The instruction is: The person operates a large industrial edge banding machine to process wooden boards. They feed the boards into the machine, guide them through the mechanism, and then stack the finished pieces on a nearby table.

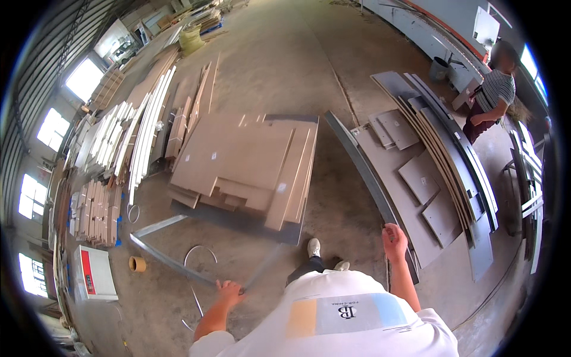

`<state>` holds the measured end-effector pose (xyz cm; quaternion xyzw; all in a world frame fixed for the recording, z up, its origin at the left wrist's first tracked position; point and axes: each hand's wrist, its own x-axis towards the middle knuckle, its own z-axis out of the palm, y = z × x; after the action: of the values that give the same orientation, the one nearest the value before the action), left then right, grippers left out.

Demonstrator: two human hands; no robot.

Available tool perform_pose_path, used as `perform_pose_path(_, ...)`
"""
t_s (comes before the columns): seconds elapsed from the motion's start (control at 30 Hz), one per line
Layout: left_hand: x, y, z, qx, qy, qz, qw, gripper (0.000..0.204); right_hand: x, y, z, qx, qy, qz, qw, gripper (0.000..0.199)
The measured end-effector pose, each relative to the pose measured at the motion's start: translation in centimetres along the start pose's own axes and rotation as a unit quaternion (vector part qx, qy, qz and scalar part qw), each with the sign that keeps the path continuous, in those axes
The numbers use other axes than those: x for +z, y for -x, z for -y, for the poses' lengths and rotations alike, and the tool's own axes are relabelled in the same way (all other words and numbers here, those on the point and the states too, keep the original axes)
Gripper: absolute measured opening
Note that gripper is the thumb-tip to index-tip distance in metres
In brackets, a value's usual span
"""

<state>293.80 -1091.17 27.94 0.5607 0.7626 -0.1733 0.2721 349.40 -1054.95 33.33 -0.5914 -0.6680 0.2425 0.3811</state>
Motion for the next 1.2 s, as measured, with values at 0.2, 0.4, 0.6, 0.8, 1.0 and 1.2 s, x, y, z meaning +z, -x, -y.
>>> perform_pose_path(0.2, 4.1, 2.2, 3.2, -0.055, -0.049, 0.164, 0.984, 0.057, -4.8, 0.2, -5.2, 0.097, 0.149, -0.082, 0.981, 0.031)
perform_pose_path(0.4, 3.0, 1.6, -0.3, -0.143, -0.079, 0.273, 0.948, 0.066, -6.2, 2.2, -9.0, 0.192, 0.118, -0.015, 0.974, 0.034)
perform_pose_path(0.6, -2.5, -4.3, -13.8, -0.068, 0.163, 0.082, 0.981, 0.047, -3.8, 0.7, -9.8, 0.206, 0.113, 0.028, 0.971, 0.044)
perform_pose_path(0.8, 1.2, -13.4, -19.0, 0.082, 0.338, -0.039, 0.937, 0.037, -2.5, -0.8, -10.0, 0.231, 0.199, 0.063, 0.950, 0.050)
perform_pose_path(1.0, 3.5, -13.8, -15.8, 0.032, 0.326, -0.003, 0.945, 0.031, -2.4, -0.9, -9.4, 0.224, 0.206, 0.040, 0.952, 0.050)
perform_pose_path(1.2, 8.8, -14.7, -10.4, 0.035, 0.168, 0.103, 0.980, 0.030, -2.4, -1.5, -8.3, 0.223, 0.172, 0.054, 0.958, 0.055)
